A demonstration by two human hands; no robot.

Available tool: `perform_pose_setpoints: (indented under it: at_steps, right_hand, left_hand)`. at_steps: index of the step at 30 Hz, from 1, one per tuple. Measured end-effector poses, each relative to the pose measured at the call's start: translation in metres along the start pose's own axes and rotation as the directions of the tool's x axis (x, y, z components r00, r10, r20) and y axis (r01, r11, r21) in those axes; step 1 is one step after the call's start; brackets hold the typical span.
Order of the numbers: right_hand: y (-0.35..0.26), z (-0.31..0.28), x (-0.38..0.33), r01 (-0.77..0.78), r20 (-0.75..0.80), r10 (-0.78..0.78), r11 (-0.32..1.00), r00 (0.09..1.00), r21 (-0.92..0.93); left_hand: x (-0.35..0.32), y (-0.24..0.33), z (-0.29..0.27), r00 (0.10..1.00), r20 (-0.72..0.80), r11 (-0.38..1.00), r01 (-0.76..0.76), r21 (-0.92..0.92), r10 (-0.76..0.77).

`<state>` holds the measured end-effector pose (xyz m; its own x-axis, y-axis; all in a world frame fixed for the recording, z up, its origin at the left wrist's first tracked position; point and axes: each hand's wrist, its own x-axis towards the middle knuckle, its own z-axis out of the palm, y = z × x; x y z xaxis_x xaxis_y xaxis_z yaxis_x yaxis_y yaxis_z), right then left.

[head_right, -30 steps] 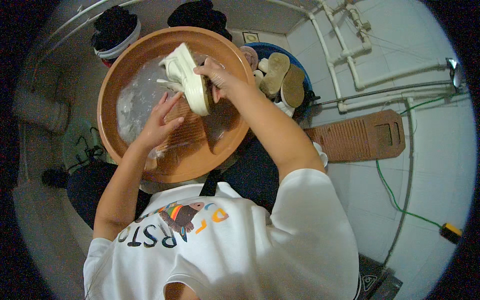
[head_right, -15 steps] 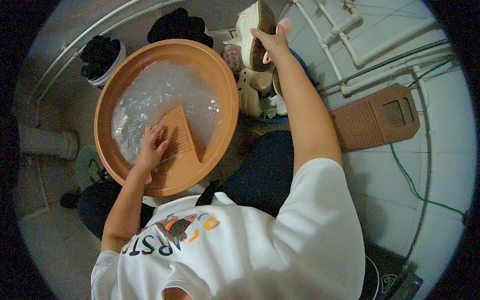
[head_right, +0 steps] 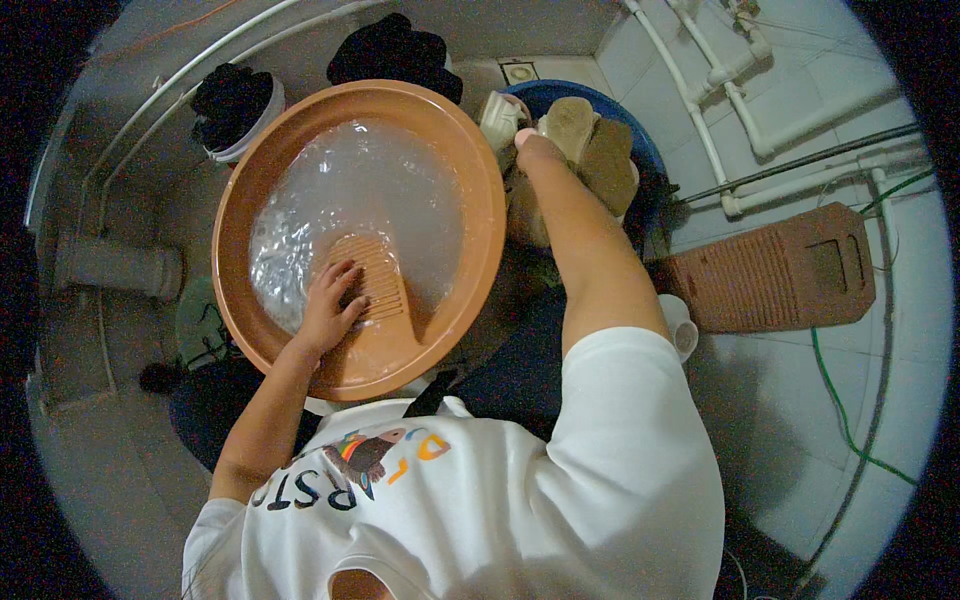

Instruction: The person scrubs a white sneaker with a brush in a basin of soapy water. They clean the upper, sides, and sole of the shoe, repeatedly dipping it into the water and scrubbing with the brush.

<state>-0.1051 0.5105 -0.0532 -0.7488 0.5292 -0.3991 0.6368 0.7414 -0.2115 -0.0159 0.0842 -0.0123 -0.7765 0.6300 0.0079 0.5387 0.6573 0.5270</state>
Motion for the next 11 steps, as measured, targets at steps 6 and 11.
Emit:
perform_pose_setpoints:
  at_steps: [6, 11]
  right_hand:
    - [-0.043, -0.047, -0.042, 0.304, -0.481, -0.109, 0.887, 0.87, 0.347]
    - [-0.11, -0.056, -0.073, 0.665, -0.386, -0.541, 0.583, 0.747, 0.467]
  left_hand:
    - [-0.002, -0.02, 0.001, 0.998, 0.006, 0.968, 0.068, -0.244, -0.068]
    - [-0.021, -0.034, -0.033, 0.969, -0.145, 0.934, 0.142, -0.328, -0.199]
